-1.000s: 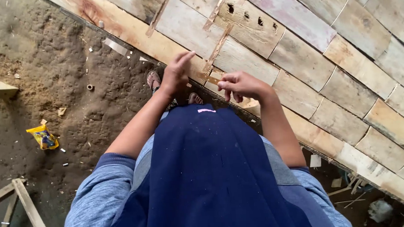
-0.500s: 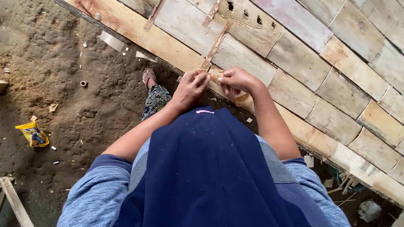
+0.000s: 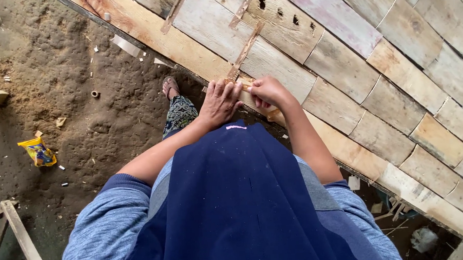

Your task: The person applies adhesive tape to a wooden surface by hand. They tear off strips of tape, dip them into a container of paste, and press them onto the wood. The person repeats this process multiple times across the surface.

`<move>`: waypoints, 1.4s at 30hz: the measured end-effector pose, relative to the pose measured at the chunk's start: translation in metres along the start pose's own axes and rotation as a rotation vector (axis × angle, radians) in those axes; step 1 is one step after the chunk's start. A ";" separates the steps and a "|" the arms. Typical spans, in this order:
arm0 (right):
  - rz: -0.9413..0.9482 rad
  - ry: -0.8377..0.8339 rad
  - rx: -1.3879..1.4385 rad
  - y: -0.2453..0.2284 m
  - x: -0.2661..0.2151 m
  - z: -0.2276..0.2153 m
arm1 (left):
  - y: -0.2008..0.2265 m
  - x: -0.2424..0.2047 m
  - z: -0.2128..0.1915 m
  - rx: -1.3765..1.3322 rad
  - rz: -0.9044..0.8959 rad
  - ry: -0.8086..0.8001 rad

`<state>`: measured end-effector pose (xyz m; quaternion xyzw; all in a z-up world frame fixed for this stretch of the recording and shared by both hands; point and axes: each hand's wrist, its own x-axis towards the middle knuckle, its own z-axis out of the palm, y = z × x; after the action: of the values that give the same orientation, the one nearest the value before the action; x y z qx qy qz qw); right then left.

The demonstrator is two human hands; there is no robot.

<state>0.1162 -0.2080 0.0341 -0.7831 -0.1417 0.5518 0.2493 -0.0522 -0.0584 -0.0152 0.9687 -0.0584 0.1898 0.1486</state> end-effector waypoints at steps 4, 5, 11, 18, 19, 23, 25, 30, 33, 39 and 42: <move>-0.009 0.036 -0.046 -0.003 0.000 0.003 | -0.001 0.001 0.010 0.006 0.010 -0.002; -0.005 0.037 -0.060 -0.004 -0.001 0.003 | -0.001 0.001 0.012 0.002 0.008 0.004; -0.065 0.143 -0.215 0.006 0.003 0.008 | -0.001 0.003 0.017 0.027 -0.010 -0.003; -0.033 0.238 -0.726 -0.013 -0.010 0.005 | 0.001 0.004 0.015 0.078 -0.011 -0.030; -0.034 0.242 -0.726 -0.007 -0.003 0.002 | 0.000 0.004 0.017 0.079 -0.008 -0.028; -0.129 0.202 -0.788 0.017 0.029 -0.004 | -0.004 0.002 0.022 0.109 0.004 -0.002; -0.154 0.193 -0.816 0.025 0.038 -0.005 | -0.003 0.000 0.023 0.112 0.007 0.002; -0.187 0.209 -0.897 0.026 0.048 -0.011 | -0.003 0.002 0.024 0.127 -0.006 0.011; -0.154 0.237 -0.971 0.035 0.058 -0.016 | -0.005 -0.001 0.028 0.124 -0.019 -0.027; -0.105 0.329 -0.522 -0.035 -0.052 -0.082 | -0.007 0.003 0.022 0.072 -0.029 -0.093; -0.153 0.197 0.006 -0.044 -0.073 -0.054 | -0.002 0.017 0.006 0.063 -0.037 -0.110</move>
<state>0.1432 -0.2206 0.1302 -0.8196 -0.1744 0.4520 0.3058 -0.0341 -0.0594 -0.0144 0.9828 -0.0427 0.1353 0.1183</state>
